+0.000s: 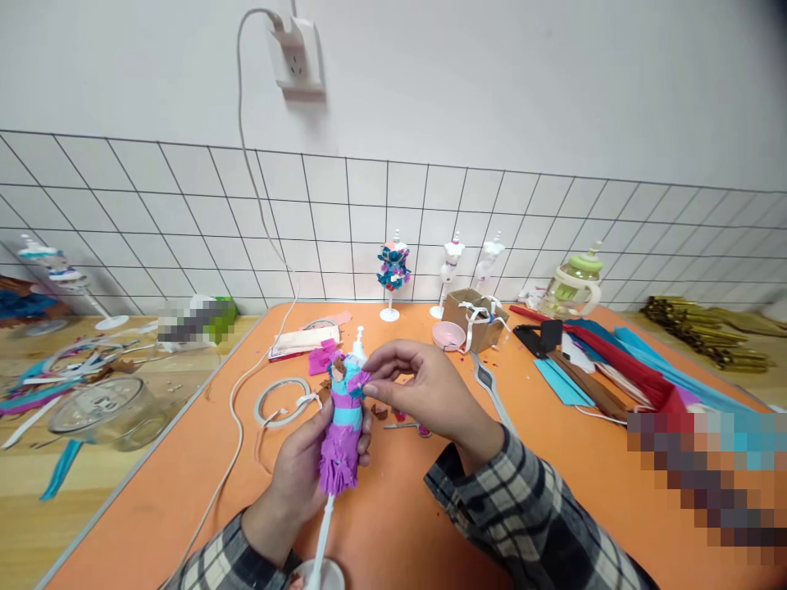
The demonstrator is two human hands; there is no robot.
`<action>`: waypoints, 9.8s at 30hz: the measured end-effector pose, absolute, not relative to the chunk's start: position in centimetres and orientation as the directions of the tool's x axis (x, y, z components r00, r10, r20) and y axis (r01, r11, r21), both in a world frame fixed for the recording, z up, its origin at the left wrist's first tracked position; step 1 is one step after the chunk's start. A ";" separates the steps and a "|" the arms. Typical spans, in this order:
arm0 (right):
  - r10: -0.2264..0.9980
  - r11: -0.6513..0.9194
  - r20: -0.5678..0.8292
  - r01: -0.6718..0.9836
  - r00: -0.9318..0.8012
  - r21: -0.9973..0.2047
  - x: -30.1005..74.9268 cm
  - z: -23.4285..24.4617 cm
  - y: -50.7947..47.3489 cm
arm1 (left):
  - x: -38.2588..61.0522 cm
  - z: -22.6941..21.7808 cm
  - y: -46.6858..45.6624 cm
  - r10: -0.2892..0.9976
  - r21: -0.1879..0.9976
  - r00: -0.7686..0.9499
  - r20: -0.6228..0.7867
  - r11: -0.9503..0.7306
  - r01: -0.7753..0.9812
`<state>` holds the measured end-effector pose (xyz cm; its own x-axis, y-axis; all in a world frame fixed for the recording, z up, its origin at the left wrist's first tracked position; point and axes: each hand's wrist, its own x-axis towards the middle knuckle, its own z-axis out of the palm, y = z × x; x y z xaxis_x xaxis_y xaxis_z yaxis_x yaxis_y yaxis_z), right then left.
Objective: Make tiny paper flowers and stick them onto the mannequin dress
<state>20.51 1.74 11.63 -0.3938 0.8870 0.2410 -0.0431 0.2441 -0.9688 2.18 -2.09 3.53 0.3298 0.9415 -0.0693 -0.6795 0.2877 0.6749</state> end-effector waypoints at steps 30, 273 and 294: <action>0.919 0.042 0.117 -0.199 -0.378 -0.979 18.3 10.0 1.3 | 1.6 3.4 -2.5 0.949 0.738 0.316 0.019 0.200 -0.644; 0.815 0.413 -0.202 0.789 -0.543 -0.454 21.7 4.4 8.4 | 0.0 3.8 -0.3 0.998 0.773 0.038 0.057 -0.020 -0.634; 0.725 0.385 -0.138 0.563 -0.675 -0.732 19.9 4.1 7.1 | 0.3 3.3 -0.1 0.995 0.775 -0.052 0.080 -0.095 -0.625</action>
<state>19.85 7.06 4.13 -0.6747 0.7251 -0.1378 0.5628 0.3847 -0.7316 0.28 -0.07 3.32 -0.0520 0.9955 0.0795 -0.6251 -0.0945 0.7748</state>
